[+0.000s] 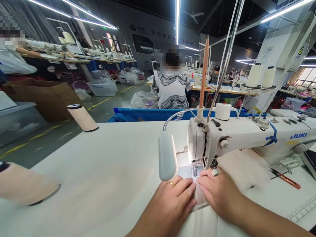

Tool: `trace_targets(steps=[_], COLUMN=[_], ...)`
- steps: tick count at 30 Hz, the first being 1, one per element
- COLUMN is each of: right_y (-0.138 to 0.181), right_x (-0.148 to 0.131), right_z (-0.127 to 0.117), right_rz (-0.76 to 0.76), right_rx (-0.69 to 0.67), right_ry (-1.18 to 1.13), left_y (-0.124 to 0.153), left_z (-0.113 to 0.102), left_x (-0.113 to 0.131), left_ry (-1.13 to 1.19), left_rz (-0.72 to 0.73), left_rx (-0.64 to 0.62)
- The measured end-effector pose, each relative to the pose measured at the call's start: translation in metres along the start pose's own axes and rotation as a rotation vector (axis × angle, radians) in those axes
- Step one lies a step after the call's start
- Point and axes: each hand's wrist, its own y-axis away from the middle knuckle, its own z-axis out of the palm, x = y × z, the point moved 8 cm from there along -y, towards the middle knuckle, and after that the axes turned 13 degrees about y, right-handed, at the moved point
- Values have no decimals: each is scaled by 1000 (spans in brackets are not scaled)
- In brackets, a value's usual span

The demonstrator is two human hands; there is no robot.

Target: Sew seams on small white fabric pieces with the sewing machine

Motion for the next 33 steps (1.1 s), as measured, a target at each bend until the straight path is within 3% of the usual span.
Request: trace_targets(steps=[6, 10, 15, 23, 29, 33], right_y=[-3, -5, -6, -6, 5, 12], right_x=[5, 6, 6, 5, -6, -14], right_z=[-4, -5, -6, -4, -19, -30], right_rz=[35, 45, 56, 41, -108, -225], right_rx=[43, 51, 38, -16, -121, -178], right_ry=[49, 63, 81, 102, -56, -172], left_y=[1, 0, 7, 10, 16, 19], left_z=[2, 8, 14, 17, 2, -3], left_x=[-3, -6, -11, -17, -3, 1], left_ry=[-35, -34, -48, -21, 94, 189], left_rz=[10, -4, -17, -30, -82, -81], left_rx=[106, 51, 126, 120, -20, -33])
